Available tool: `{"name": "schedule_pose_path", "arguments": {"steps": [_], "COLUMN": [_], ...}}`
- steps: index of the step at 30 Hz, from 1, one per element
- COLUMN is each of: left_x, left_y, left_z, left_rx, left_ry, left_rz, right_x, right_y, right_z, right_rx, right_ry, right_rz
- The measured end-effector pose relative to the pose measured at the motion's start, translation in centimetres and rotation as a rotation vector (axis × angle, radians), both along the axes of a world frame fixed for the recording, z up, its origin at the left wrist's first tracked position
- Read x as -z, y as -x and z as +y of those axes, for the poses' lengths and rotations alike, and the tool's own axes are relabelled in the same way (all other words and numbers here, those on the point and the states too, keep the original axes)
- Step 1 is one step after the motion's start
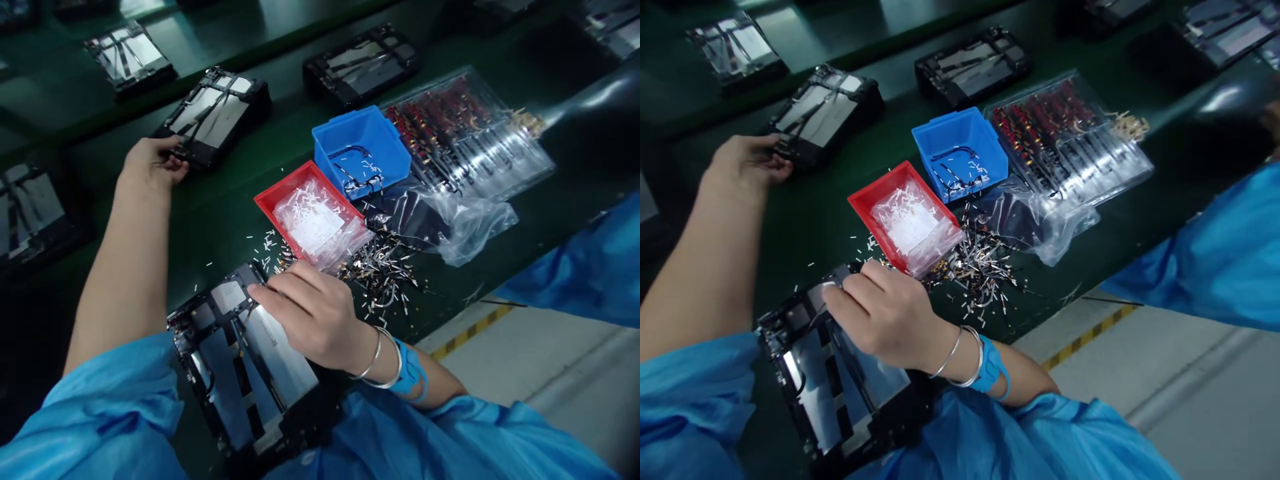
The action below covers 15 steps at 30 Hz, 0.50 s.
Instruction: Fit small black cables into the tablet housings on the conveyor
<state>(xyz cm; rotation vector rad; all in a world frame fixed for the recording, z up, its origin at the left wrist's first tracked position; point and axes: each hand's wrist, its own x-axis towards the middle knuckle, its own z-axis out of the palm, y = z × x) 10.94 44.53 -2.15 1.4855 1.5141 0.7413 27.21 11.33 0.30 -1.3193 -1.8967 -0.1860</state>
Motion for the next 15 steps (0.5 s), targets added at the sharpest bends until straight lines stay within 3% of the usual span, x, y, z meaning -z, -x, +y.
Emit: {"name": "schedule_pose_path", "arguments": {"steps": [5, 15], "left_x": [-1.3, -2.8], "left_y": [-1.5, -5.7], "left_z": [-0.3, -4.3], "left_rx": [-0.093, 0.020], "left_ry": [0.202, 0.324], "left_rz": [-0.178, -0.481], "right_x": [-0.2, -0.1], "right_y": [0.2, -0.8], "right_z": [0.0, 0.6], "right_rx": [-0.024, 0.019], "right_ry": [-0.021, 0.020], "right_rz": [0.048, 0.138]}}
